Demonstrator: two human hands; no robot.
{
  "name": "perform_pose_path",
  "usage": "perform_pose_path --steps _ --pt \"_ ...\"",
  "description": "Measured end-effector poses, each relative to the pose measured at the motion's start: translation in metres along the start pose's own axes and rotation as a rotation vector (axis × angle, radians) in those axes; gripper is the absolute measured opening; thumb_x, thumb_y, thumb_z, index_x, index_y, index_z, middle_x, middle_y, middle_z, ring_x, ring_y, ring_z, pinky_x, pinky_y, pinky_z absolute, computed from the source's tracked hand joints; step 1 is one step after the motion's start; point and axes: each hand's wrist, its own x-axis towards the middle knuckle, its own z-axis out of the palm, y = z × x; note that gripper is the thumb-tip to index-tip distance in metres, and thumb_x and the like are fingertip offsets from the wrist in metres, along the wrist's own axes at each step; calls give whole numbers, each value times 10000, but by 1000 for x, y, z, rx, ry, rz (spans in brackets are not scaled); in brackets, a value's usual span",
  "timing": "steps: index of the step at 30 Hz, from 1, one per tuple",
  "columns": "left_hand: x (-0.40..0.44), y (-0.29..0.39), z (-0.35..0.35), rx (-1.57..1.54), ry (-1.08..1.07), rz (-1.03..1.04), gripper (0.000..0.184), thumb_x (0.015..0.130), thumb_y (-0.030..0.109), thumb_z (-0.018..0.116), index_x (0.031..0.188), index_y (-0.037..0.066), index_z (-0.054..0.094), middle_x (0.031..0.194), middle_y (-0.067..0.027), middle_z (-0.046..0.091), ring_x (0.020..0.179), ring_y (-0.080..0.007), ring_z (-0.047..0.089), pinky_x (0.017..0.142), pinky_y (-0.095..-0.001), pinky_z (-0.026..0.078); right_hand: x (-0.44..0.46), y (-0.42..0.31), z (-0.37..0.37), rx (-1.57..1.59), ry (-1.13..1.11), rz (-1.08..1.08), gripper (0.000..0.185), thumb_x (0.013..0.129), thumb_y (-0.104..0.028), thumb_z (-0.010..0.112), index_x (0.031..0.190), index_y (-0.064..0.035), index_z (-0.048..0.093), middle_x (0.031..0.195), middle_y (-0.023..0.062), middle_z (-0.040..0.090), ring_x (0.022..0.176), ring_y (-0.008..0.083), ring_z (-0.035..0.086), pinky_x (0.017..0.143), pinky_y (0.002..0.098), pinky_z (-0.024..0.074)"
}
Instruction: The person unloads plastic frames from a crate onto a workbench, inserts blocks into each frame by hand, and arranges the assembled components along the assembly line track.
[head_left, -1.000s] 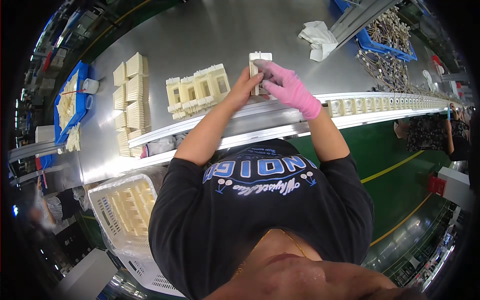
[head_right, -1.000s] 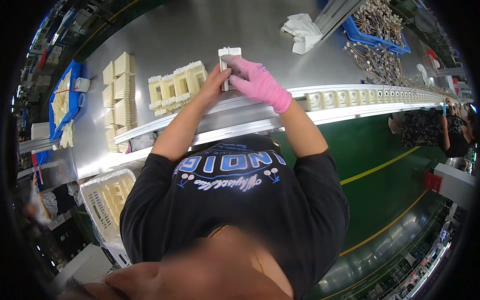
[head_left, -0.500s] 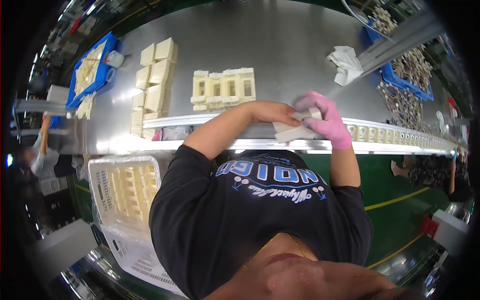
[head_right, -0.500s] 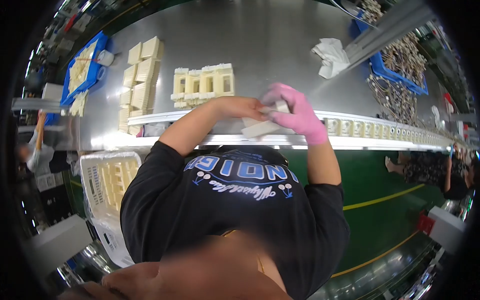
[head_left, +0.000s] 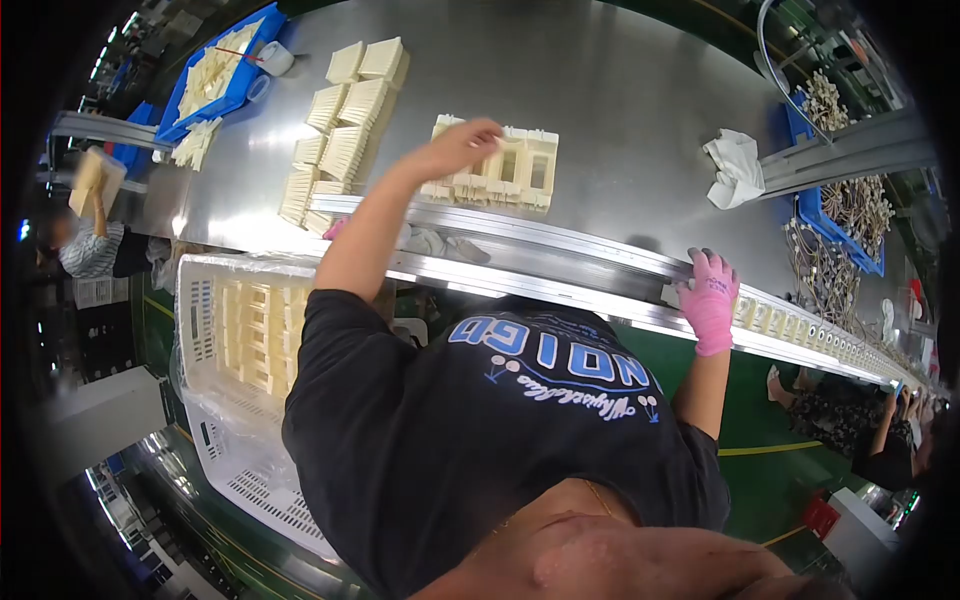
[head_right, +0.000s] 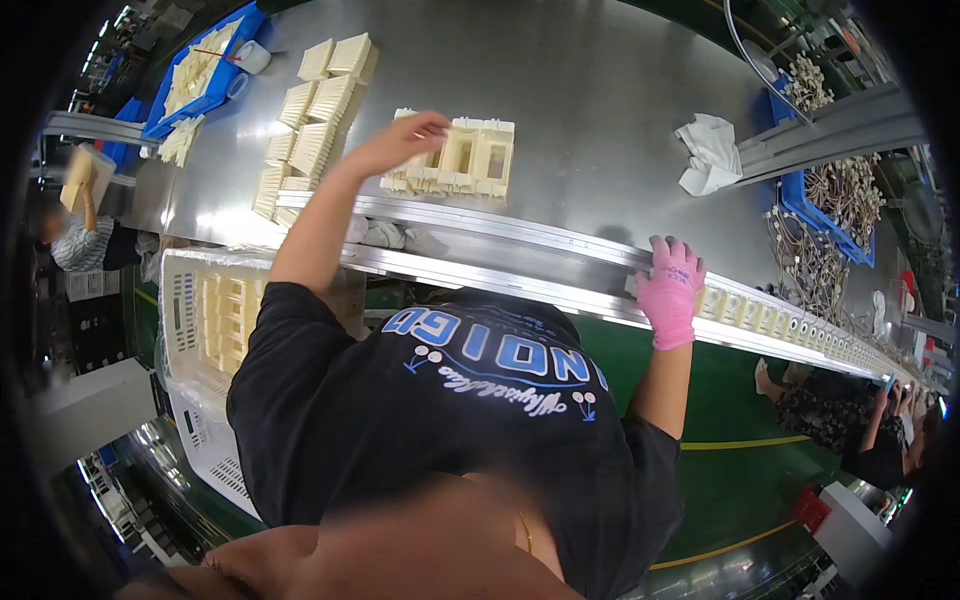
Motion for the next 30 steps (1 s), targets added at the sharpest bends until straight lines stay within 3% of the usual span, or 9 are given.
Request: perform_pose_path --steps 3,6,9,12,15,19,20,27,30 --pt "-20 -39 -44 116 255 -18 304 846 138 535 1133 41 508 1084 -93 559 985 -191 537 829 -299 431 11 -14 -15 121 96 -85 466 705 -168 607 1151 -110 486 1151 127 499 1090 320 438 974 436 275" --pt "-49 -87 -90 352 518 35 297 794 86 529 1085 26 530 1039 -172 559 984 -301 541 847 -351 430 32 -43 -10 199 103 -196 463 732 -176 586 1174 -96 472 1129 142 510 1067 329 455 961 430 291" --pt "-88 -116 -129 570 571 -204 399 757 46 531 1154 64 496 1177 -187 491 1061 -328 496 890 -380 400 50 -72 22 216 86 -314 371 782 -194 532 1130 -71 492 1078 160 527 1027 335 472 916 427 325" --pt "-112 -143 -147 965 517 -394 517 742 48 555 1239 116 430 1240 -157 451 1145 -297 440 922 -417 370 68 -96 51 399 -37 -341 282 818 -201 483 1053 -49 516 958 159 551 941 329 501 834 417 377" --pt "-119 -170 -142 1220 397 -359 617 722 51 581 1293 157 372 1279 -125 426 1221 -264 368 955 -440 334 67 -103 44 481 -45 -267 258 822 -183 483 1031 -39 530 902 154 572 891 321 530 782 402 409" --pt "-135 -173 -135 1327 132 -371 660 708 64 596 1312 174 354 1329 -121 368 1267 -250 309 988 -432 307 65 -104 47 475 23 -278 233 821 -161 490 1006 -31 546 875 149 587 856 321 547 756 403 423" --pt "-143 -173 -135 1272 104 -356 715 691 -26 526 1339 184 310 1359 -129 327 1291 -250 269 1015 -442 268 65 -104 46 469 22 -262 229 821 -158 491 1002 -30 549 873 147 591 850 321 551 752 402 425" --pt "-203 -186 -134 1297 -47 -157 800 705 -4 534 1394 203 183 1424 -106 222 1338 -215 159 1067 -434 175 68 -108 47 453 -55 -184 236 824 -162 493 1013 -34 554 883 138 602 853 312 560 762 396 428" --pt "-195 -180 -124 1415 -262 -222 943 608 131 699 1394 193 181 1442 -98 173 1346 -205 122 1079 -421 152 69 -107 49 444 -78 -145 243 827 -166 489 1019 -34 557 912 146 604 867 312 563 776 390 430"
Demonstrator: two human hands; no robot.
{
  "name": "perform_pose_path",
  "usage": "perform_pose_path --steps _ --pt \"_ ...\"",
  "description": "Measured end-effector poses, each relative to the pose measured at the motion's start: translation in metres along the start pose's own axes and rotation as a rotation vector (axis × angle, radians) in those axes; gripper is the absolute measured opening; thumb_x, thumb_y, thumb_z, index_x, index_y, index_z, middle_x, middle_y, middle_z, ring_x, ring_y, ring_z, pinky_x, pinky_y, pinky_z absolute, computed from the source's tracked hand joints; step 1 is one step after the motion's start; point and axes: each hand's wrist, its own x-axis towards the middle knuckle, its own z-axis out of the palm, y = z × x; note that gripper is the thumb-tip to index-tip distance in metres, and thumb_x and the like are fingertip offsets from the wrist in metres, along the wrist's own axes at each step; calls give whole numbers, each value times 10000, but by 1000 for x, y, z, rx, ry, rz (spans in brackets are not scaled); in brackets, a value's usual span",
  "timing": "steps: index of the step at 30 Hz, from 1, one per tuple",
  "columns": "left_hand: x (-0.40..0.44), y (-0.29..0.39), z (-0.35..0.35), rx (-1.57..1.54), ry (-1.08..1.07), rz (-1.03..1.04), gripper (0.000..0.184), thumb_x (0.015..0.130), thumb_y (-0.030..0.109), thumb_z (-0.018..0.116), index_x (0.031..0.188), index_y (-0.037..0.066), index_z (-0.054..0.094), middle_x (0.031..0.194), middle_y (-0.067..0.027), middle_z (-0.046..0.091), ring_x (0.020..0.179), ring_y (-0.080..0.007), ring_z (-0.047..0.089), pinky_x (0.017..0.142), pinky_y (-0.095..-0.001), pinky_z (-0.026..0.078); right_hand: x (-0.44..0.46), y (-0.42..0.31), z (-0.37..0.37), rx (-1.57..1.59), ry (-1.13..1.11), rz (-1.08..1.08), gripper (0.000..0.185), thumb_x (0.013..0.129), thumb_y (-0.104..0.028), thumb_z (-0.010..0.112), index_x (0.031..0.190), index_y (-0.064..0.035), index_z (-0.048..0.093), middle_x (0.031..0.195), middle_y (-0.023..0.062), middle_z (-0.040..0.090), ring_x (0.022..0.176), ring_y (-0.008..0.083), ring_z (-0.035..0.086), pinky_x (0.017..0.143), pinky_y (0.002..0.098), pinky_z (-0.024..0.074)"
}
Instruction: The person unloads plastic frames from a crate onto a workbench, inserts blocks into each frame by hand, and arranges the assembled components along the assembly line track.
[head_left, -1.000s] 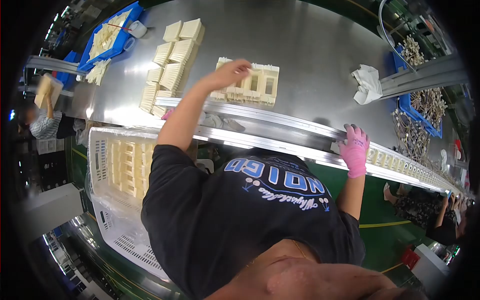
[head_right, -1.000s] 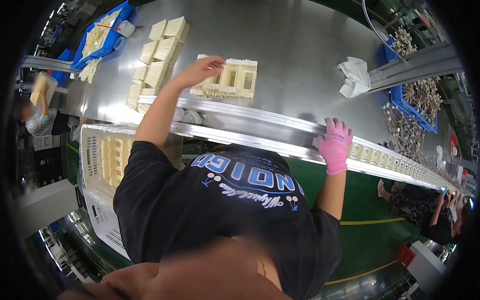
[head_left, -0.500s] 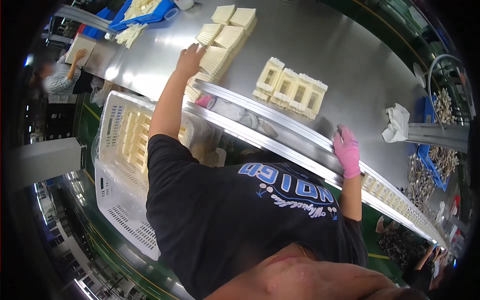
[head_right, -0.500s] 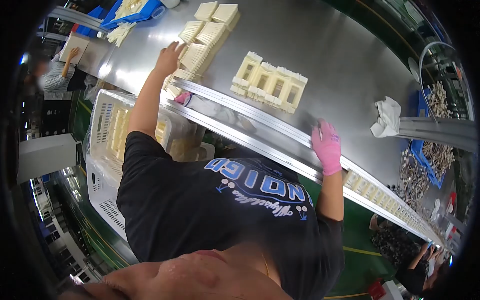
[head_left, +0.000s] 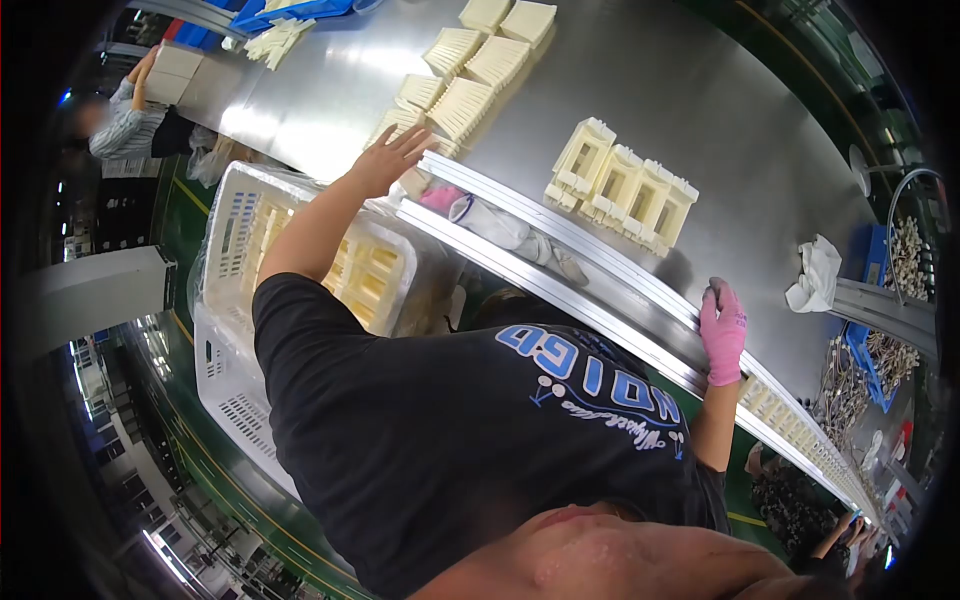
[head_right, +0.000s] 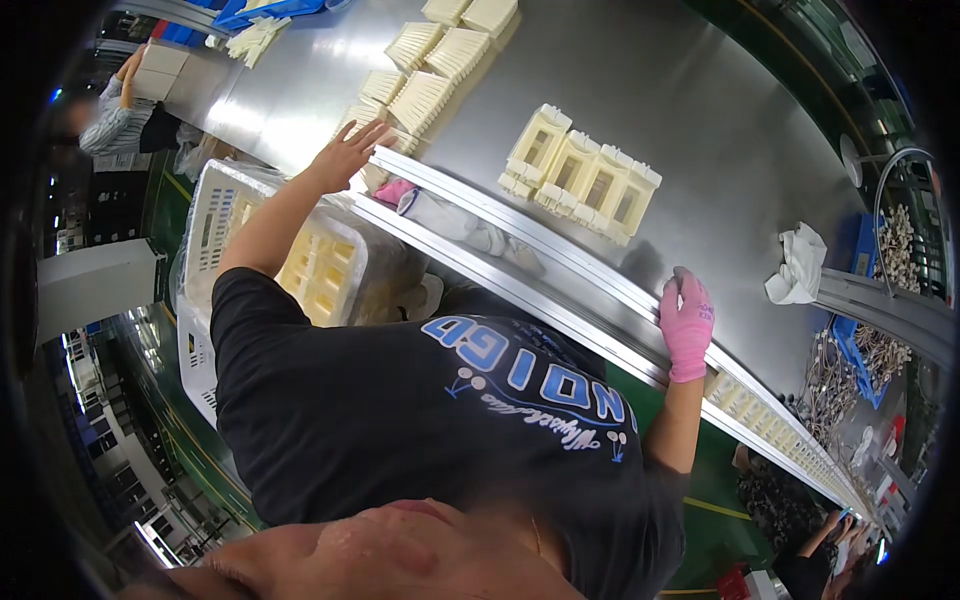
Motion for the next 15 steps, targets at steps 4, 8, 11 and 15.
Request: perform_pose_path --steps 4,8,11,15 --pt "9 3 9 -125 19 33 1111 515 202 777 1406 180 115 1444 -110 151 1341 -239 128 1075 -402 173 0 -3 0 -11 0 24 251 831 -176 481 1020 -31 560 947 153 604 884 313 567 785 386 433" --pt "19 -1 9 -223 34 35 1102 553 171 760 1411 181 69 1427 -135 185 1322 -248 186 1063 -397 196 0 -2 1 -6 -3 66 257 834 -183 478 1024 -32 562 959 150 605 885 314 569 788 384 434" --pt "23 -8 10 -262 65 75 1041 579 174 742 1402 146 105 1411 -154 212 1306 -267 217 1056 -396 211 0 -2 2 -1 4 73 258 833 -182 479 1026 -33 563 960 147 606 884 311 571 790 379 434" --pt "26 -13 17 -317 139 87 923 645 267 709 1377 69 184 1388 -163 258 1294 -291 234 1047 -410 224 -1 -1 3 15 30 80 256 830 -181 481 1024 -36 564 951 145 606 876 304 572 782 376 436"
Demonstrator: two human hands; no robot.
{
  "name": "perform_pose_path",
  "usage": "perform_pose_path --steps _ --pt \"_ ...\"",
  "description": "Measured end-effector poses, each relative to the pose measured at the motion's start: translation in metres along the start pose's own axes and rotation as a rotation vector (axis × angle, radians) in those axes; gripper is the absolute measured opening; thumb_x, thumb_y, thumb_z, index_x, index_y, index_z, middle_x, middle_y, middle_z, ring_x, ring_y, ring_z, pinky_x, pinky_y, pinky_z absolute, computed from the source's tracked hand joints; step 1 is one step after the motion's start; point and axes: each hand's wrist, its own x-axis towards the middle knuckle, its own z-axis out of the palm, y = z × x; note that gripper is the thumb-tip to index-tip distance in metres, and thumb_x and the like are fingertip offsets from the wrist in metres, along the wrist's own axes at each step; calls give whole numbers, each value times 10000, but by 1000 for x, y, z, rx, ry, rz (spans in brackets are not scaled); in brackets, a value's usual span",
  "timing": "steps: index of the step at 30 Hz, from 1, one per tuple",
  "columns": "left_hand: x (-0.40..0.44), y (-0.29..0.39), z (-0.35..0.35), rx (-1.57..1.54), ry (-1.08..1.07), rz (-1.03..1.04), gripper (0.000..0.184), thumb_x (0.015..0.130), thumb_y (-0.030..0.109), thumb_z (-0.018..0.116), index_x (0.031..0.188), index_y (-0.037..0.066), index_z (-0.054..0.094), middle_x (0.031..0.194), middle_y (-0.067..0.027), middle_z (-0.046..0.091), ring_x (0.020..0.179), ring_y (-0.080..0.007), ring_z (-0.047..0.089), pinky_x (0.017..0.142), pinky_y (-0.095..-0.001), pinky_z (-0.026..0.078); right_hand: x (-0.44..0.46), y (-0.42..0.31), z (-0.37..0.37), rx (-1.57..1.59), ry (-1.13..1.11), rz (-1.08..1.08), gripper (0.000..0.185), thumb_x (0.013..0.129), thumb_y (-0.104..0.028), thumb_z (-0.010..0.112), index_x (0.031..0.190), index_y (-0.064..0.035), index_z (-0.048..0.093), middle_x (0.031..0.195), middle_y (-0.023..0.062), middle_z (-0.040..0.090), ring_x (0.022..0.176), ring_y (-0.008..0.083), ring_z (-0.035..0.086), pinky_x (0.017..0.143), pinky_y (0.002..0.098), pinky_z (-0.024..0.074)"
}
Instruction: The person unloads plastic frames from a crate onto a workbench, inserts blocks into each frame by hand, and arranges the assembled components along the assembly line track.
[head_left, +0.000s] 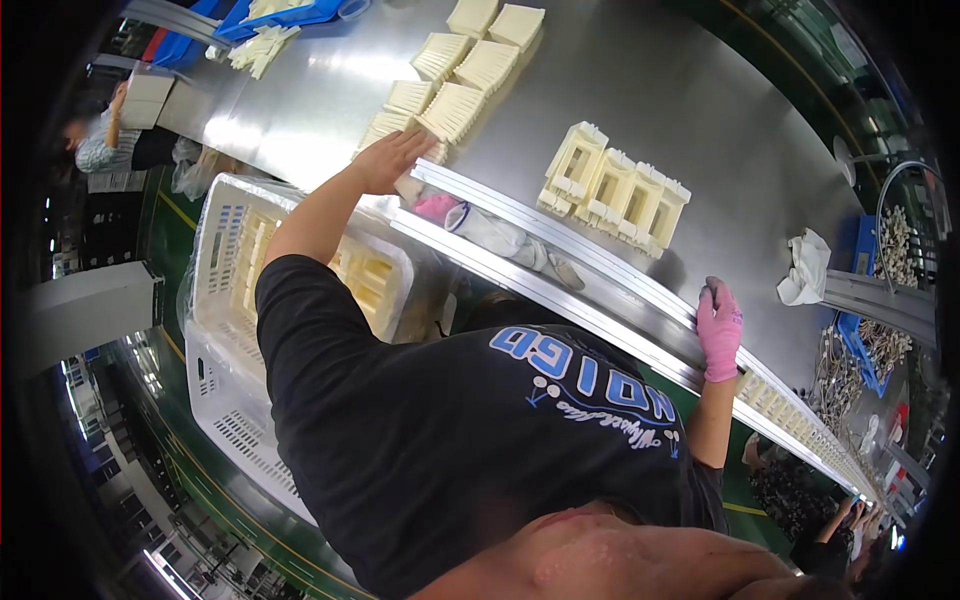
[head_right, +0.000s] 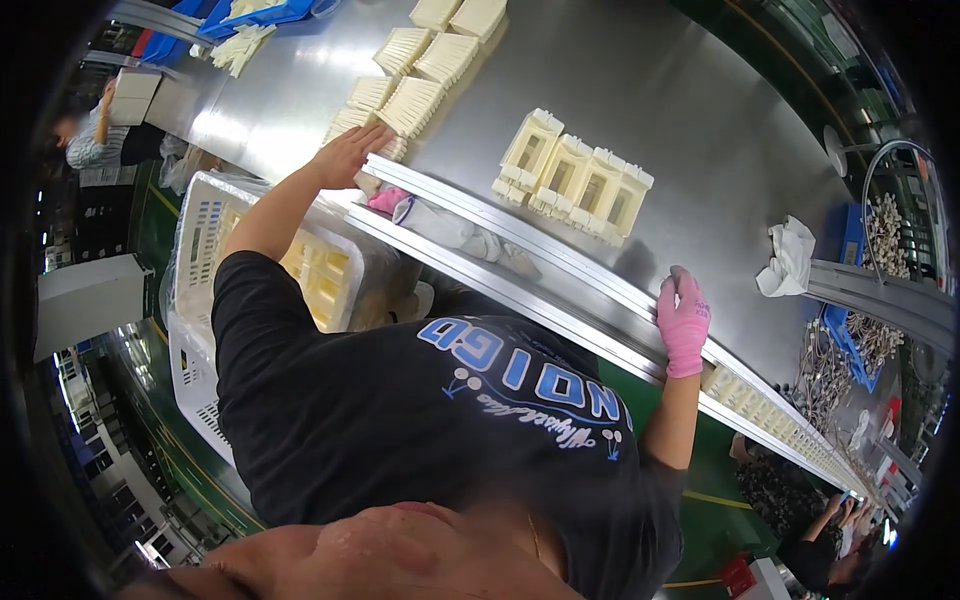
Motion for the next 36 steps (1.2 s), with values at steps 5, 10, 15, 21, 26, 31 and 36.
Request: perform_pose_path --steps 5,10,15,21,26,31,36 --pt "3 -7 4 -13 77 72 848 656 233 660 1357 48 221 1295 -181 372 1221 -318 326 1022 -404 253 0 -2 -2 -33 18 -31 242 822 -180 493 1006 -41 564 919 146 602 851 307 567 766 390 433" --pt "13 -8 -12 -64 77 170 929 574 251 707 1343 30 235 1240 -214 406 1202 -332 351 1038 -403 251 -2 -4 -4 -27 37 -41 219 811 -177 505 981 -51 565 859 139 598 823 313 558 745 401 429" --pt "20 1 -37 203 -70 119 967 504 247 753 1316 23 277 1162 -176 446 1141 -300 398 1030 -391 254 -2 2 -1 5 60 -76 223 809 -185 508 977 -49 565 836 138 596 809 314 558 734 399 430" --pt "3 11 -61 217 7 -12 964 503 260 766 1308 19 292 1138 -175 453 1128 -308 399 1019 -383 254 -3 -2 -5 -3 49 -71 250 812 -199 504 999 -44 563 841 141 601 815 309 568 738 393 435" --pt "-15 6 -80 254 279 -287 960 526 275 756 1317 17 276 1133 -206 433 1108 -330 387 994 -407 264 -2 2 -4 7 38 -78 263 812 -206 501 1013 -47 560 845 142 601 814 303 571 740 394 437" --pt "-15 6 -101 107 663 -613 976 530 307 772 1308 -6 273 1069 -204 452 1019 -359 416 902 -442 320 -4 3 -4 -2 63 -124 246 810 -216 501 992 -59 552 840 133 598 816 297 571 745 392 428" --pt "61 52 -131 -862 949 -485 782 573 271 778 1198 -25 413 1012 -187 566 923 -296 556 803 -361 438 -3 2 -10 137 26 -50 289 804 -234 517 1032 -58 531 860 135 601 820 285 575 741 379 436"
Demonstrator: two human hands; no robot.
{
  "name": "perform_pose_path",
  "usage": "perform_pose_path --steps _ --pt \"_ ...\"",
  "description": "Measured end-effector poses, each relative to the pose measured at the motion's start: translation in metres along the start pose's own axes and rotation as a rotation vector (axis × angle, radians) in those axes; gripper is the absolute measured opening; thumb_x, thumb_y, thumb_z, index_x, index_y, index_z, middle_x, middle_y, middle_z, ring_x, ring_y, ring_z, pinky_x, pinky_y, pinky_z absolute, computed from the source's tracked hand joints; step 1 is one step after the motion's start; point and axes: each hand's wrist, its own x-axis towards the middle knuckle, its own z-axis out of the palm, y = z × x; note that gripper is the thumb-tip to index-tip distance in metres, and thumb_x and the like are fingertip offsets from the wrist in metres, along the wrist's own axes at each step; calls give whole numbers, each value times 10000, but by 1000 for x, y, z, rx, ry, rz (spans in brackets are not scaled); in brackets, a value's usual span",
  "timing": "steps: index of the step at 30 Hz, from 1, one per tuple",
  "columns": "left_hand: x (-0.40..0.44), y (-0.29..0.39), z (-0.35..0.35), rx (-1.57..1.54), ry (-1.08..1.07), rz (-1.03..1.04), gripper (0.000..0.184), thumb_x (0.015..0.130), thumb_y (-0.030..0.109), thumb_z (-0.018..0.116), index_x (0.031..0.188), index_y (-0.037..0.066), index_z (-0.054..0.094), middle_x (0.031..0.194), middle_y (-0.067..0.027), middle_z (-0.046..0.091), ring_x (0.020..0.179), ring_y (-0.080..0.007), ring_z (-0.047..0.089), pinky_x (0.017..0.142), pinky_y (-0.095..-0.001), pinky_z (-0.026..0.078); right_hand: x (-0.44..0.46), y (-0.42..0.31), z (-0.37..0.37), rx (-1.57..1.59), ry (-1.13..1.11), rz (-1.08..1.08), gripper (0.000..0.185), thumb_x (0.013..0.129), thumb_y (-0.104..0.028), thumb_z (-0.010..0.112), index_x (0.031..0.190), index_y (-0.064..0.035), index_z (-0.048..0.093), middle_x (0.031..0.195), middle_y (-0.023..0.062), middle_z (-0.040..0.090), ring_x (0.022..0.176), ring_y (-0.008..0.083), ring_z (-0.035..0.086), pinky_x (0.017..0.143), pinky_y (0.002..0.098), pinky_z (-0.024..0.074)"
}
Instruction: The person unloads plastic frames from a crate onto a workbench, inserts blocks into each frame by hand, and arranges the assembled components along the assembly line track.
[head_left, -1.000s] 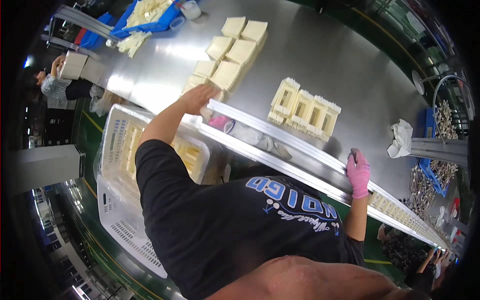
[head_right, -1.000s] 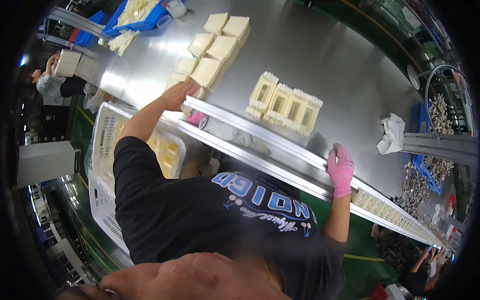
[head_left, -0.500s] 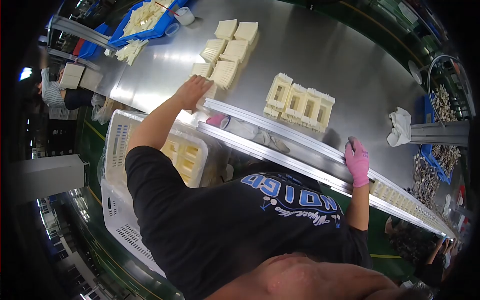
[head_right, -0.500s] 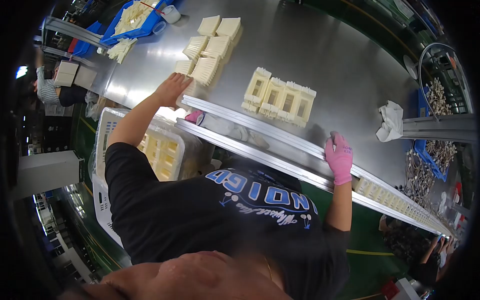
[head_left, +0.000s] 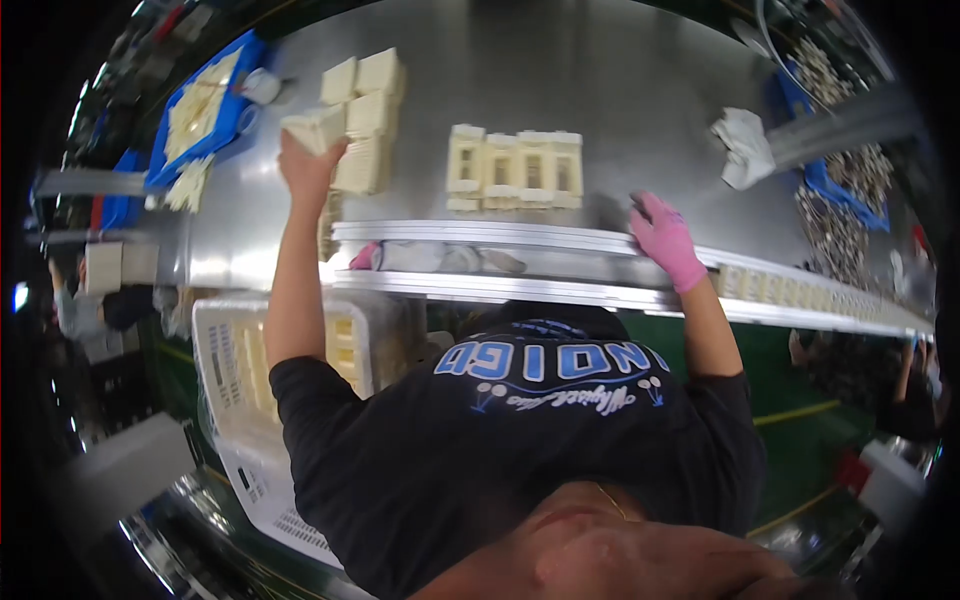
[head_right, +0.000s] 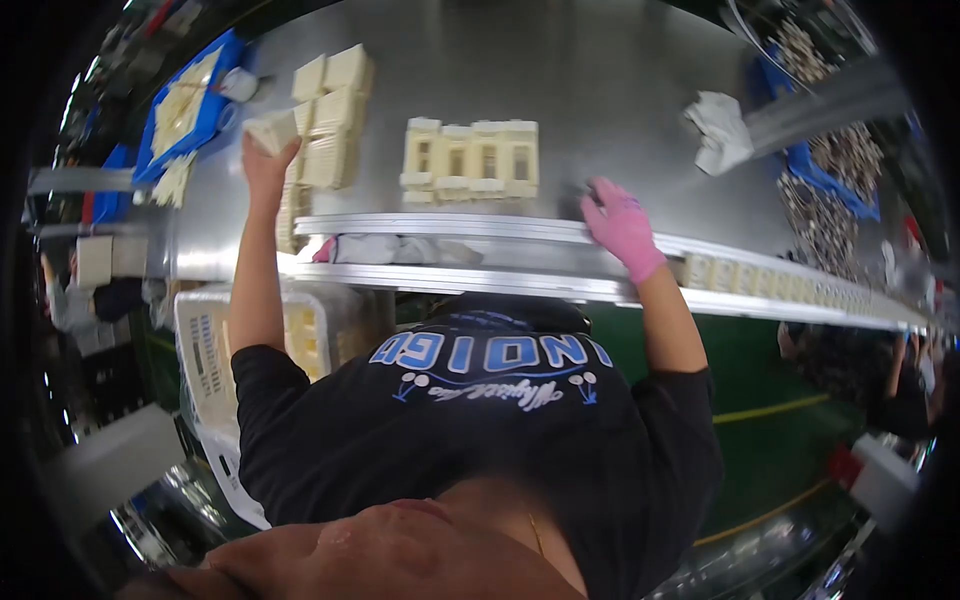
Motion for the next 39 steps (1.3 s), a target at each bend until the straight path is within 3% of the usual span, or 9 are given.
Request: perform_pose_path --steps 3,6,8,11,14,17,21,28,39 --pt "-29 76 90 -426 -231 -229 547 664 188 745 1087 -24 471 990 -118 596 829 -225 600 754 -321 473 6 -21 -17 256 -48 54 416 811 -257 527 1165 -49 463 902 149 591 816 256 577 728 340 451" --pt "-67 137 180 -539 -611 -159 665 688 276 729 1190 8 386 1040 -114 552 944 -202 546 788 -333 459 18 -32 -19 583 116 4 477 827 -235 499 1238 -23 381 929 158 557 734 200 552 701 300 452" --pt "-94 169 237 -614 -826 -208 736 649 314 750 1221 36 380 1067 -111 537 937 -197 545 753 -325 462 28 -37 -28 528 109 62 567 812 -264 517 1278 -12 315 985 195 543 767 241 568 720 315 455" --pt "-120 209 284 -871 -1017 -324 505 660 266 713 1070 27 540 976 -81 599 874 -197 579 748 -317 471 48 -12 -34 146 188 85 626 780 -298 544 1262 11 290 1014 228 544 838 308 581 749 353 457" --pt "-130 196 344 -700 -1293 -382 415 699 313 668 1002 42 584 909 -67 621 779 -175 584 663 -311 477 72 31 -25 -92 91 282 606 733 -312 581 1175 14 324 1004 236 558 903 366 571 771 394 452" --pt "-118 187 348 -130 -1414 291 404 729 338 624 1009 51 580 884 -90 623 760 -200 592 628 -322 469 75 67 -10 -153 36 376 552 689 -297 619 1073 -1 355 962 226 575 914 381 566 777 405 454" --pt "-80 181 292 409 -803 669 450 739 282 595 1127 70 518 1134 -140 528 1072 -294 489 852 -441 400 78 65 -19 -180 -20 376 527 683 -254 645 1058 5 382 959 236 585 947 360 571 814 378 456" --pt "-32 126 274 721 -879 472 312 740 173 569 1034 71 540 1096 -121 543 1057 -277 498 891 -448 337 87 123 -34 -224 26 390 591 650 -255 664 1082 24 374 981 229 579 963 357 564 831 367 452" --pt "-44 179 238 -294 -562 296 243 653 23 564 893 60 546 884 -105 519 857 -287 527 746 -354 432 82 104 -55 -554 -208 413 469 704 -260 567 1081 -25 416 1004 199 585 966 345 563 810 394 453"
